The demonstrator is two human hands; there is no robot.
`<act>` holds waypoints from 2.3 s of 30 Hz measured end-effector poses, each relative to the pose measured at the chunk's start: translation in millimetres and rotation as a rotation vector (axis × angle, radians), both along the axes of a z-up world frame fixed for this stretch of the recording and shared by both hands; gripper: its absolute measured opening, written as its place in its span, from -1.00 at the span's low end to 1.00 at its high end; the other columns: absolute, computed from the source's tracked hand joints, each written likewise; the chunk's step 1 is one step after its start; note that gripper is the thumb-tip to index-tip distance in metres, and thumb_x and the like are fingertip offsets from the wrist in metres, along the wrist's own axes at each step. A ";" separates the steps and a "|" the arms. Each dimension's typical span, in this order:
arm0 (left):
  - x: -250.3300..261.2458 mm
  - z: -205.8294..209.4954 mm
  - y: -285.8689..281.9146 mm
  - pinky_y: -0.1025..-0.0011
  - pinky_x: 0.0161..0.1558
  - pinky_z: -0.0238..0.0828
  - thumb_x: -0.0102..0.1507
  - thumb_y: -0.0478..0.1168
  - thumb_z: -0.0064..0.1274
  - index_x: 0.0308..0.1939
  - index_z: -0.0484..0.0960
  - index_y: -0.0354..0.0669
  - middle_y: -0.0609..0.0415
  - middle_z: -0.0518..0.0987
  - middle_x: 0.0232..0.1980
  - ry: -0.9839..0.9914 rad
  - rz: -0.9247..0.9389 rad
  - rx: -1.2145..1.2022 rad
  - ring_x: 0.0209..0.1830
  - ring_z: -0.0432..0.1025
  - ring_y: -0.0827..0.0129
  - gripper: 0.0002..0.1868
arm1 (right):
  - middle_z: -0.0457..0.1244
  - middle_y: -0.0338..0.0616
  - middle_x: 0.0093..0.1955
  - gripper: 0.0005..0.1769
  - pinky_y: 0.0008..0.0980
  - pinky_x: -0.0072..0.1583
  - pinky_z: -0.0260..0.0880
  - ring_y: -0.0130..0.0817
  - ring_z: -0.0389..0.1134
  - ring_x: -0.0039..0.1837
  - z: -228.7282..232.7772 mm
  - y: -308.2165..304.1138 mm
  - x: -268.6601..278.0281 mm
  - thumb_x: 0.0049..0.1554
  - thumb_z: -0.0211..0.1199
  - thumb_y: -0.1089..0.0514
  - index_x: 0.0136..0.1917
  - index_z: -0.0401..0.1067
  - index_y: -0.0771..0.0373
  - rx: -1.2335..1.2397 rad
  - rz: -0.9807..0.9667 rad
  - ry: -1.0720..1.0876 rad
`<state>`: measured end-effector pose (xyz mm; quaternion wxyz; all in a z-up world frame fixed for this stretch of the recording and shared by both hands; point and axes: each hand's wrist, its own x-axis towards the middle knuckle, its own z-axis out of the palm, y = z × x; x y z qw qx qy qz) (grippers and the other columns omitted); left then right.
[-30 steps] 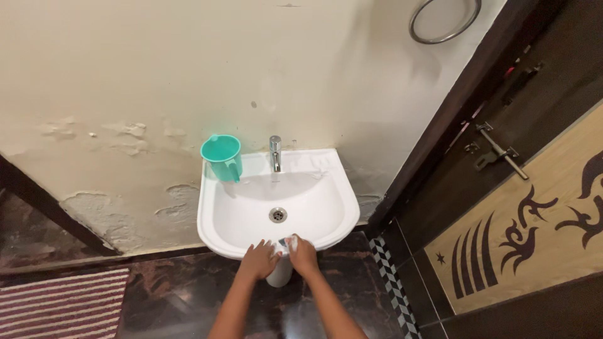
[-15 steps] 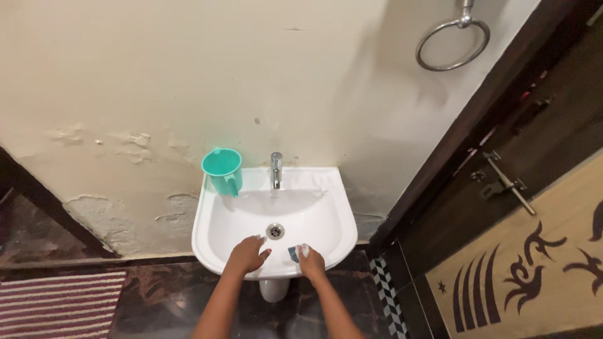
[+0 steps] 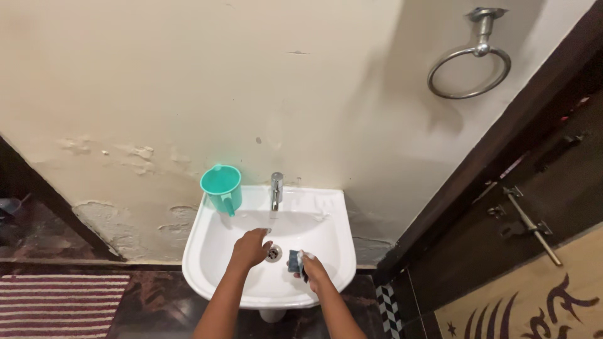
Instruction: The person cleans a white bathroom sink using a cloth. They wipe the basin, faucet, and surrounding surfaces, then rinse the cloth under running water. A green plastic jug is moved aside during the cleaning process.
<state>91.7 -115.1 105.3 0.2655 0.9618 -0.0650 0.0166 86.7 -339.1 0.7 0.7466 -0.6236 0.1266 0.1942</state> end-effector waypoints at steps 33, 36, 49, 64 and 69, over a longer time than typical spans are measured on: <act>203.1 7.0 -5.7 -0.01 0.43 0.09 0.26 -0.32 -0.04 0.26 0.56 0.11 0.20 0.26 0.54 -0.326 -0.385 0.568 0.56 0.10 0.26 -0.53 | 0.47 -0.03 0.09 -0.47 -0.24 -0.03 0.62 -0.26 0.54 0.05 -5.5 56.9 117.1 0.36 -0.19 -0.12 0.34 0.39 0.22 0.055 -0.086 0.227; 227.3 -4.2 -2.1 0.09 0.47 0.09 0.31 -0.29 -0.03 0.25 0.58 0.09 0.23 0.26 0.56 -0.365 -0.483 0.577 0.59 0.08 0.31 -0.58 | 0.47 0.00 0.07 -0.45 -0.27 -0.09 0.62 -0.26 0.54 0.02 -8.6 64.6 125.6 0.37 -0.19 -0.13 0.32 0.41 0.26 0.077 -0.091 0.245; 249.2 4.9 -13.2 0.22 0.05 0.48 0.12 -0.09 0.27 -0.36 0.76 -0.10 -0.03 0.57 0.05 -0.377 -0.532 0.236 0.10 0.42 0.13 -0.82 | 0.45 -0.07 0.03 -0.51 -0.18 -0.04 0.55 -0.28 0.49 0.05 -16.9 76.4 138.1 0.30 -0.13 -0.11 0.28 0.42 0.16 0.173 -0.074 0.286; 225.1 0.7 -36.1 0.08 0.03 0.43 0.22 -0.13 0.19 -0.02 0.66 -0.25 -0.23 0.55 0.20 -0.395 -0.161 -0.118 0.02 0.41 -0.08 -0.67 | 0.33 -0.09 -0.03 -0.67 -0.26 -0.08 0.48 -0.36 0.36 -0.12 -43.4 92.0 179.9 0.26 0.15 0.07 0.18 0.34 0.34 -0.127 0.063 0.111; 172.1 -41.1 -3.0 0.06 0.24 0.32 0.31 -0.19 0.05 0.23 0.54 -0.28 -0.26 0.53 0.28 -0.462 0.041 -0.503 0.26 0.39 -0.11 -0.57 | 0.37 0.02 -0.08 -0.67 -0.17 -0.05 0.42 -0.18 0.38 -0.12 -51.8 93.6 176.2 0.30 0.08 0.02 0.09 0.47 0.31 -0.745 0.172 -0.218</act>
